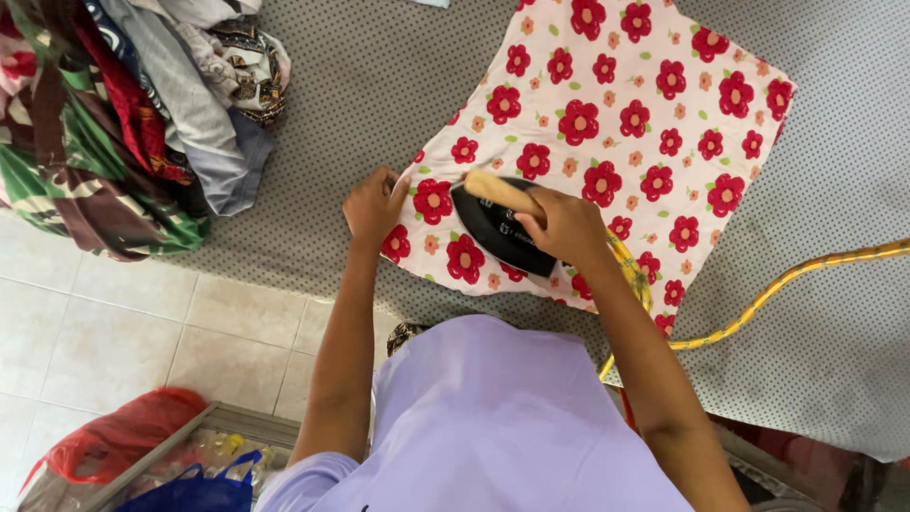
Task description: The person irons a floral-patterned cloth on a flat surface using a handheld iron. They repeatedly smooth the fabric, adjust its position, and fold sections while continuing to iron the surface.
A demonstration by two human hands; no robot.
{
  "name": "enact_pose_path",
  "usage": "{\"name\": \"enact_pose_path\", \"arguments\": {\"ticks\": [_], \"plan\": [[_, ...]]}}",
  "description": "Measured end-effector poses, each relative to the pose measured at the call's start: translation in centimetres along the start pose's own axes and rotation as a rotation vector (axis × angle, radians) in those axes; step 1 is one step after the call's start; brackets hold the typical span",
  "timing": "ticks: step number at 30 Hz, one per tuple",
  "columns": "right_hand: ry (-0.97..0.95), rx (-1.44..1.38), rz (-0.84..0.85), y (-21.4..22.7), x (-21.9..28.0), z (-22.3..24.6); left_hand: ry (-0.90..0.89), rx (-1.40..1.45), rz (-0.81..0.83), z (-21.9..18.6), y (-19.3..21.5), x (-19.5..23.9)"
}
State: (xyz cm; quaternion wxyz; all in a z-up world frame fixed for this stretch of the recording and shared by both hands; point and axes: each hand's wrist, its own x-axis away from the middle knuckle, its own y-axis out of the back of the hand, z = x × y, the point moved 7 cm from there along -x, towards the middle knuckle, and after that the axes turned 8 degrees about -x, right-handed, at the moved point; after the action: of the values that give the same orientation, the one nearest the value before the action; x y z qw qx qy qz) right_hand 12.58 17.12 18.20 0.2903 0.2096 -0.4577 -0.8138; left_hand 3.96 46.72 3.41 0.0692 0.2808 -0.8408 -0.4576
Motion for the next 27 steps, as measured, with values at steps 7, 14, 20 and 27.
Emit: {"name": "enact_pose_path", "arguments": {"ticks": [7, 14, 20, 27], "plan": [[-0.096, 0.023, -0.072, -1.8, -4.1, 0.0, 0.004, 0.063, -0.016, 0.5, -0.5, 0.7], [0.051, -0.129, 0.178, -2.9, -4.1, 3.2, -0.042, 0.296, 0.083, 1.0, -0.1, 0.0], [0.162, -0.161, 0.331, -3.9, -1.9, 5.8, -0.077, 0.023, 0.046, 0.7, -0.6, 0.7], [-0.018, -0.106, 0.074, -2.5, 2.7, 4.0, -0.395, -0.252, -0.065, -1.5, 0.5, 2.1]]}}
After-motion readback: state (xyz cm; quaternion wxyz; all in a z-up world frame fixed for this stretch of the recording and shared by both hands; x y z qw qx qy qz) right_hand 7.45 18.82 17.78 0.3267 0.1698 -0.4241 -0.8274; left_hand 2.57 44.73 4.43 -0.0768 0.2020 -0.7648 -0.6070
